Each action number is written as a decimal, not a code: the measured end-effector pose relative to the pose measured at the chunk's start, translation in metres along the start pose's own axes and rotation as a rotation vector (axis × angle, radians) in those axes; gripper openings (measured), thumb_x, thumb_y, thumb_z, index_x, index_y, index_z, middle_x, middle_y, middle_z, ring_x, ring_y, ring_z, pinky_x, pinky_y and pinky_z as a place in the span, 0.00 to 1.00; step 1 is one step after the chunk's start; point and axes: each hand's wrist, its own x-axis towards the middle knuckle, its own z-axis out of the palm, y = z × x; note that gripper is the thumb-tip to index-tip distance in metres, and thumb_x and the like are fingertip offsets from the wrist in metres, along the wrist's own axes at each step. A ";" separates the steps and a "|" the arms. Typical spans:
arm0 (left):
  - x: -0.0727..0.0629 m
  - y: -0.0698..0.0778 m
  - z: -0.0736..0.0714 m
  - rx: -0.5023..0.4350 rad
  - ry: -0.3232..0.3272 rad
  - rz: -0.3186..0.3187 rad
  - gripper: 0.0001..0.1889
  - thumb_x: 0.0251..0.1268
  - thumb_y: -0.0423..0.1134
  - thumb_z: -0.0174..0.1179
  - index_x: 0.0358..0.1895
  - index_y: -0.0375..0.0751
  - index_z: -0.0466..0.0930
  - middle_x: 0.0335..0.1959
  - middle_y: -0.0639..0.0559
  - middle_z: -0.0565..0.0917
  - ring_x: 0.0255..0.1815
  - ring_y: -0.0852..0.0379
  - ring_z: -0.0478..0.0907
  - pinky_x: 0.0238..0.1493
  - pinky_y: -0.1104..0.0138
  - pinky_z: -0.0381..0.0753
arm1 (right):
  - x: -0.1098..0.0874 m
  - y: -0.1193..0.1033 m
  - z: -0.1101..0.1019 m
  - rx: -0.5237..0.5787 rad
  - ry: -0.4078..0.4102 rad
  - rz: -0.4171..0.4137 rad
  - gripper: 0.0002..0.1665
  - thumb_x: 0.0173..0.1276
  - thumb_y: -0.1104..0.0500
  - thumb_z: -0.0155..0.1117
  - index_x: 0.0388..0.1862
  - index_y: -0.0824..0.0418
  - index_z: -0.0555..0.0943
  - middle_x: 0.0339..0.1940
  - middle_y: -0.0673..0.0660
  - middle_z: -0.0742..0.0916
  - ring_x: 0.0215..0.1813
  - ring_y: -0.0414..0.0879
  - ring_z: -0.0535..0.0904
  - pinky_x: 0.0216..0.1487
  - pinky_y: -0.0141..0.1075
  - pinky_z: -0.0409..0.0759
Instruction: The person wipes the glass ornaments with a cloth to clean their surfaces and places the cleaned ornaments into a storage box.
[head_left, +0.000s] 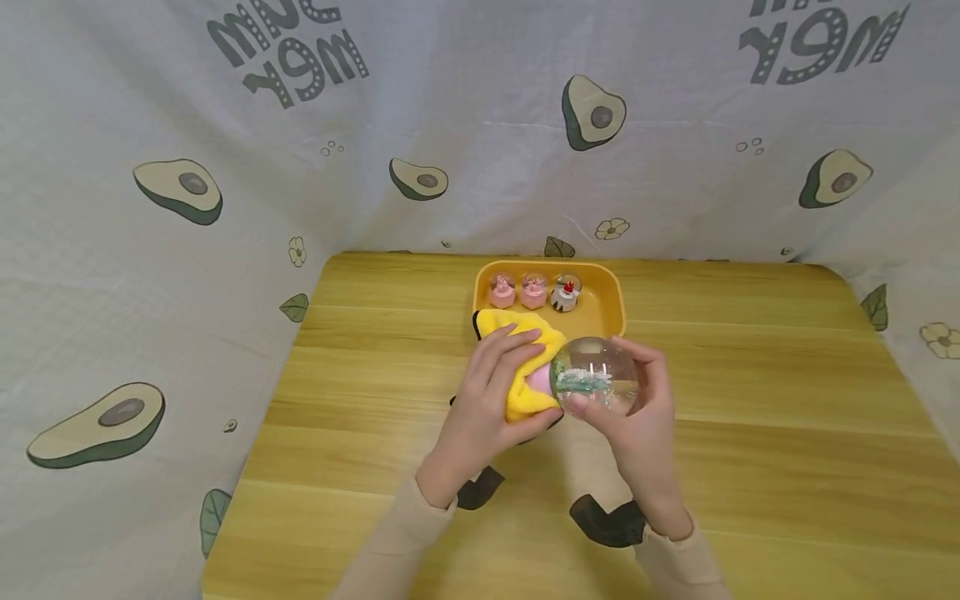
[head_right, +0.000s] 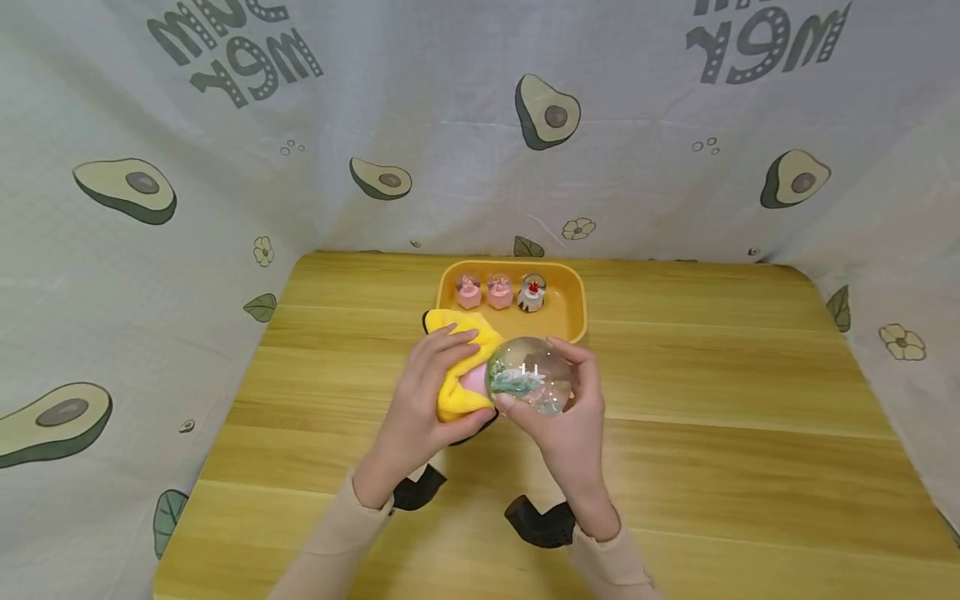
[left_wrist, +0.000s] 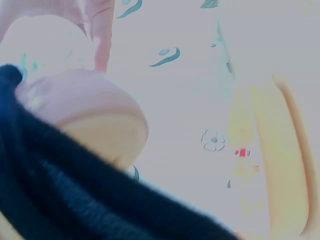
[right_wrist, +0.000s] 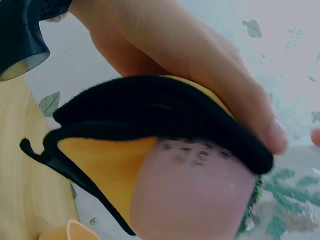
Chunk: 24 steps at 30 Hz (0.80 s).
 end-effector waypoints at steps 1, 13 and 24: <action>0.000 0.001 0.003 0.023 0.018 0.010 0.34 0.44 0.42 0.76 0.56 0.34 0.72 0.60 0.43 0.72 0.66 0.43 0.62 0.67 0.55 0.61 | -0.001 0.001 0.002 -0.009 0.041 0.009 0.39 0.47 0.80 0.67 0.60 0.68 0.67 0.55 0.60 0.74 0.54 0.54 0.68 0.44 0.28 0.78; -0.005 -0.006 0.009 0.020 0.039 -0.021 0.38 0.42 0.42 0.78 0.58 0.34 0.70 0.60 0.43 0.72 0.67 0.43 0.62 0.67 0.55 0.61 | 0.001 0.009 0.008 -0.100 0.101 -0.013 0.40 0.44 0.76 0.71 0.58 0.67 0.66 0.54 0.56 0.73 0.54 0.53 0.68 0.44 0.30 0.78; -0.001 -0.023 -0.011 -0.277 -0.205 -0.145 0.39 0.42 0.39 0.78 0.61 0.39 0.68 0.62 0.46 0.71 0.63 0.52 0.65 0.62 0.61 0.67 | 0.008 0.016 -0.006 -0.118 -0.212 -0.283 0.48 0.31 0.77 0.77 0.58 0.75 0.68 0.56 0.59 0.77 0.57 0.51 0.70 0.56 0.33 0.71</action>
